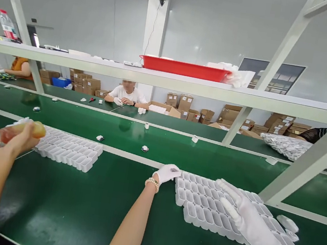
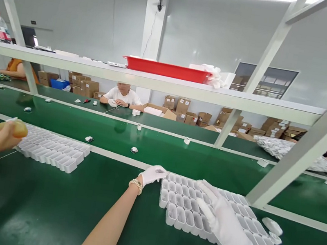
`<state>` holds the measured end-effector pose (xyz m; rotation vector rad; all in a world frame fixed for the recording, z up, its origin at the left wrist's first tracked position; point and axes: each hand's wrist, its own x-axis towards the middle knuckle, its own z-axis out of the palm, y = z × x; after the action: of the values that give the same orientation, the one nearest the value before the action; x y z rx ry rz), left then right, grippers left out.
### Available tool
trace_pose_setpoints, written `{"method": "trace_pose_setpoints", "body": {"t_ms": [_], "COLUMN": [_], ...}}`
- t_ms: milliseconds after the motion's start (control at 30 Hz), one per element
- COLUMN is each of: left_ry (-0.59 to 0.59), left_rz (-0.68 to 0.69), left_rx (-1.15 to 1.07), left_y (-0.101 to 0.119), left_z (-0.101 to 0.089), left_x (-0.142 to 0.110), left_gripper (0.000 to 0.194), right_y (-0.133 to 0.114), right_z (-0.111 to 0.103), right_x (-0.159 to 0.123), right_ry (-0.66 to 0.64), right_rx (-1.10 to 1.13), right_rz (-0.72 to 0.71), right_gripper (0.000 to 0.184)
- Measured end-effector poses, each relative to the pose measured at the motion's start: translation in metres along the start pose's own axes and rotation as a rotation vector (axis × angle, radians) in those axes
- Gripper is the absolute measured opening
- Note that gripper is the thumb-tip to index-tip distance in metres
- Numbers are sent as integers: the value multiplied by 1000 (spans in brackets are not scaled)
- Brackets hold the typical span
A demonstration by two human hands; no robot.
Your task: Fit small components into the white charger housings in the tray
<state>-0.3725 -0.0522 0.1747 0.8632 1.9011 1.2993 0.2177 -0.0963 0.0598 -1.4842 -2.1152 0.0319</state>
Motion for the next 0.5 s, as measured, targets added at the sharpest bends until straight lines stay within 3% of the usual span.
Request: {"method": "trace_pose_setpoints", "body": {"t_ms": [67,133,167,200,233,267,367,433,500], "left_ry": [-24,-235,-366,-677,-942,-1032,-1128,-1166,-1200], "left_rz": [-64,-29,12,187,367,416,475,514,556], "left_rx": [8,60,69,81,94,86,64,58,70], "left_y": [-4,-22,-35,-49,-61,-72,-91,-95,-94], "left_z": [-8,18,43,75,110,147,241,282,309], "left_x": [0,-14,-24,-35,-46,-55,-72,-74,-72], "left_gripper": [71,72,71,66,51,24,23,30,26], "right_y": [-10,-15,-16,-18,-20,-22,-34,-45,-56], "right_z": [6,12,16,21,27,35,72,101,127], "right_x": [19,41,54,70,87,106,164,199,227], "right_ry": [-8,-76,-121,-166,-205,-236,-334,-404,-470], "right_rx": [9,26,30,28,20,7,-28,-51,-58], "right_rz": [32,52,54,47,31,12,-23,-22,-35], "right_gripper": [55,53,53,52,51,48,37,33,31]}}
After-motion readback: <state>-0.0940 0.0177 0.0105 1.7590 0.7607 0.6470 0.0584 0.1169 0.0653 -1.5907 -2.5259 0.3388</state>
